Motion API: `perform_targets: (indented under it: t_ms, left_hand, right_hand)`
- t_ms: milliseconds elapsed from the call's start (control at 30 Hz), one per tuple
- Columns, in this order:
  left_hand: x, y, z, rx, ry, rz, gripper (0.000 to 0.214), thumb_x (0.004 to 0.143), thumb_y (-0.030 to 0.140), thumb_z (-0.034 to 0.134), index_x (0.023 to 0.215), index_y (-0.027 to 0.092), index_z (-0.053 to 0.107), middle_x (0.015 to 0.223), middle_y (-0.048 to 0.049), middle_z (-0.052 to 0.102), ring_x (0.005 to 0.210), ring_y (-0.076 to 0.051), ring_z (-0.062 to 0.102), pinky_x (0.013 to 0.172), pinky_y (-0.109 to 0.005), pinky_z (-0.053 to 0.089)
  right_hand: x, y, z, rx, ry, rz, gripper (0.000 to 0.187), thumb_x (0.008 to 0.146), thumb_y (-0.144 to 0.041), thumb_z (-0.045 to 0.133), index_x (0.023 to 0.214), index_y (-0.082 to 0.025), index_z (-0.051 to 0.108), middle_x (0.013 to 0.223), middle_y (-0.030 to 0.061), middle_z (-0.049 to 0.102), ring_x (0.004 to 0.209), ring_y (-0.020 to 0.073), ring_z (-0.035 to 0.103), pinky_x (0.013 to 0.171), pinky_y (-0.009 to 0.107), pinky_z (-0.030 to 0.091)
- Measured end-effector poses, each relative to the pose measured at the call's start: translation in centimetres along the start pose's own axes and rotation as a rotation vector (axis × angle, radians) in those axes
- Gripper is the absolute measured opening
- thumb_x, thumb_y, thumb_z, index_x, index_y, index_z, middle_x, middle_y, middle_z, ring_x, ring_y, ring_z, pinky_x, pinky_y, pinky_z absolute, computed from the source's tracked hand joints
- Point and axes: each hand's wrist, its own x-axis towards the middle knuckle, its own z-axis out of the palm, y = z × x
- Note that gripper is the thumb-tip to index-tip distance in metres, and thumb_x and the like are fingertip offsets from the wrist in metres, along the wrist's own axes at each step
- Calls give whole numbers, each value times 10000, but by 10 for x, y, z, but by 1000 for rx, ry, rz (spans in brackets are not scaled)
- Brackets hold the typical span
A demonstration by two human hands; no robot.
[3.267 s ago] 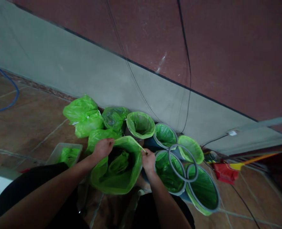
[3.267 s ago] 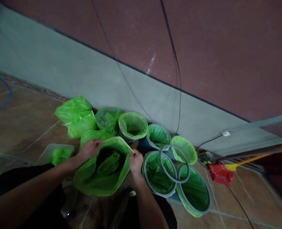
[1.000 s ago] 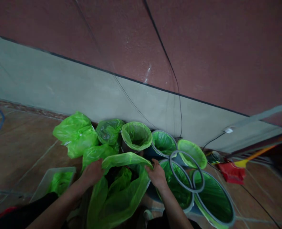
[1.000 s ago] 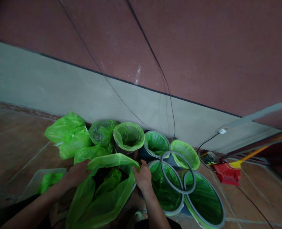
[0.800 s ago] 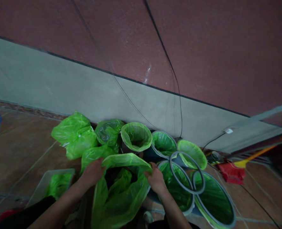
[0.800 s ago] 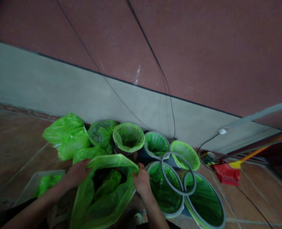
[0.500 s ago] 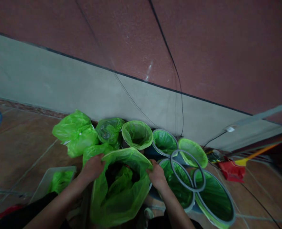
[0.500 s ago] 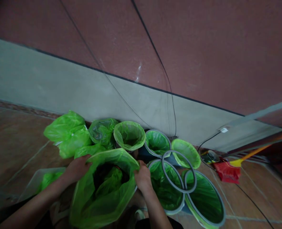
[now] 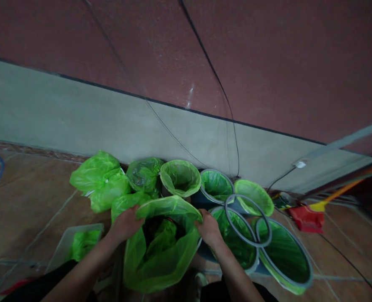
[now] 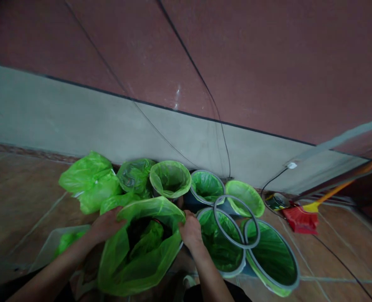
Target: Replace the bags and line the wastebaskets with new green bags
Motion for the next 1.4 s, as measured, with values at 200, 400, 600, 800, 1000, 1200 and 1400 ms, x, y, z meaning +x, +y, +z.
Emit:
perform_targets:
  t_ms: [200,400,600,800,1000,1200,1400]
  left_hand:
    - [-2,11,-4,51,-3,-42,514,901,461,494,1271,122,608,1192,-152,696,1138,-285,641,978,-357,475]
    - [3,14,-2,70,-3,-73,452,959,424,394,1179,138,667,1080,-137,737,1055,-276,678,911,-355,491]
    - [4,17,-3,84,-18,-26,383,967,362,393,1038,163,713,982,-112,749,967,-248,693,830,-315,484]
    - [4,16,-3,106,-31,3,347,963,315,407,918,160,714,840,-88,733,861,-220,685,748,-283,453]
    - [4,16,-5,95,-49,9,352,966,303,382,931,169,706,821,-68,734,831,-201,683,725,-265,446]
    - [7,12,-11,155,-26,-33,376,958,324,369,972,182,716,894,-81,750,899,-222,698,741,-263,471]
    - [9,-5,-13,162,103,-113,417,942,285,340,1079,159,713,975,-131,755,929,-259,707,781,-305,506]
  right_hand:
    - [-1,-4,-2,4,-24,-2,342,824,-205,585,1155,-118,600,1102,147,681,1034,266,652,882,315,453]
    - [-3,-4,2,-6,-8,-13,331,817,-182,587,1142,-123,604,1082,143,688,1049,257,652,894,303,443]
    - [-5,-6,5,-18,-20,-7,379,791,-183,625,1164,-119,597,1092,144,684,1049,266,653,883,306,451]
    - [-5,-7,3,-7,-34,2,389,784,-127,596,1173,-108,596,1089,150,686,1071,257,651,892,296,449]
    - [-6,-9,3,-27,-44,-1,394,788,-139,603,1180,-111,591,1099,147,686,1072,245,649,898,276,444]
    - [-4,-9,-1,-87,-75,-10,326,806,-93,539,1121,-120,618,1076,142,696,1021,225,661,839,256,444]
    - [2,6,-5,-158,-60,34,372,765,-16,513,1074,-150,670,973,115,733,967,231,675,818,272,453]
